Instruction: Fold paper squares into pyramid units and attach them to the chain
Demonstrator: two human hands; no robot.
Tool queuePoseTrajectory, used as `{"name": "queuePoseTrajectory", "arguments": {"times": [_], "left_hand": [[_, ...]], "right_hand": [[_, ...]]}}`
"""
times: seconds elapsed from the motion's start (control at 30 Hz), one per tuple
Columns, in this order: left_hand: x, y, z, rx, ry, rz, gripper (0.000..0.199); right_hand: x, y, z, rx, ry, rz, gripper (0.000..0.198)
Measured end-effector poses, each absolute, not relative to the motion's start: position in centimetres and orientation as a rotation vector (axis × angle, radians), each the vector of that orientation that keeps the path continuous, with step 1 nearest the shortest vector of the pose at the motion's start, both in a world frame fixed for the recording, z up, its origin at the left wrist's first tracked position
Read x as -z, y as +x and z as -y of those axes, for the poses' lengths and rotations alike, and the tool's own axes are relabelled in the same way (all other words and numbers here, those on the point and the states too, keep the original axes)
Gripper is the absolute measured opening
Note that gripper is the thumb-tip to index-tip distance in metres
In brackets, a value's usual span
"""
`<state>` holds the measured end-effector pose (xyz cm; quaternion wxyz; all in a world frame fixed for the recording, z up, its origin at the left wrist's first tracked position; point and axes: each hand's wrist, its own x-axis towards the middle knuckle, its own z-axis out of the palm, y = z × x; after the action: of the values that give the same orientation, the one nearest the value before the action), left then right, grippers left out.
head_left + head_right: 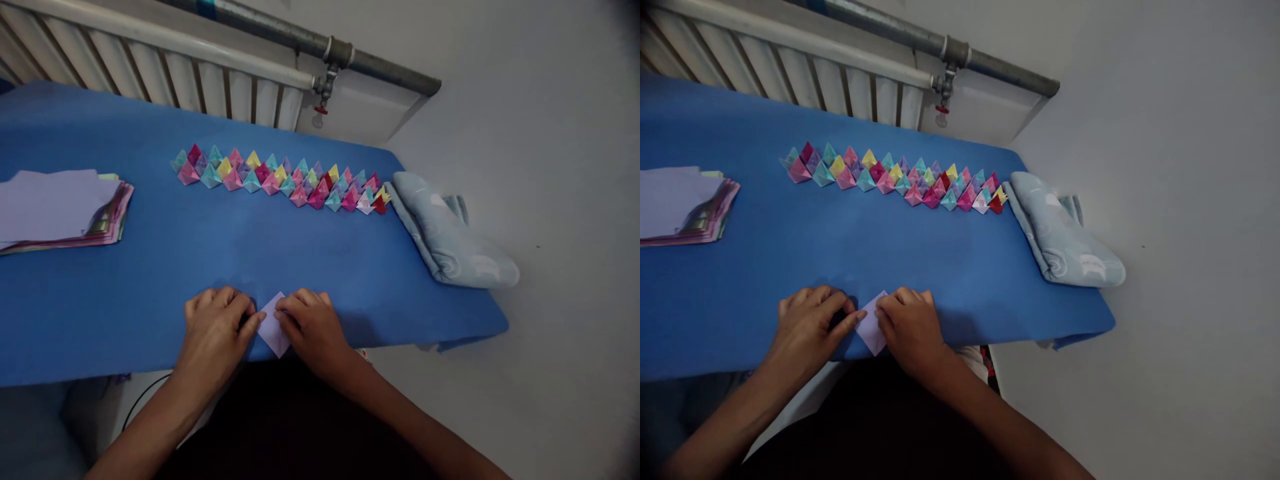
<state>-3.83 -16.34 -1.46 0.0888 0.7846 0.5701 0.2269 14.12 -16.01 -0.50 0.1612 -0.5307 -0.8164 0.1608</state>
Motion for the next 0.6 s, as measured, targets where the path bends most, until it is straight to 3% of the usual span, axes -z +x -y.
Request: {"name": "queuePoseTrajectory", "arguments": {"times": [0.33, 0.6], "left_hand": [[2.1, -4.9, 16.4, -0.681, 2.442, -1.758, 0.020], [0.7, -3.6, 15.9, -0.578, 2.811, -1.005, 0.023]], "right_hand": [[1.0, 14.9, 16.0, -0.381, -1.564, 2.318, 0.021], [1.5, 15.4, 15.8, -0.302, -1.490, 2.271, 0.018]]}}
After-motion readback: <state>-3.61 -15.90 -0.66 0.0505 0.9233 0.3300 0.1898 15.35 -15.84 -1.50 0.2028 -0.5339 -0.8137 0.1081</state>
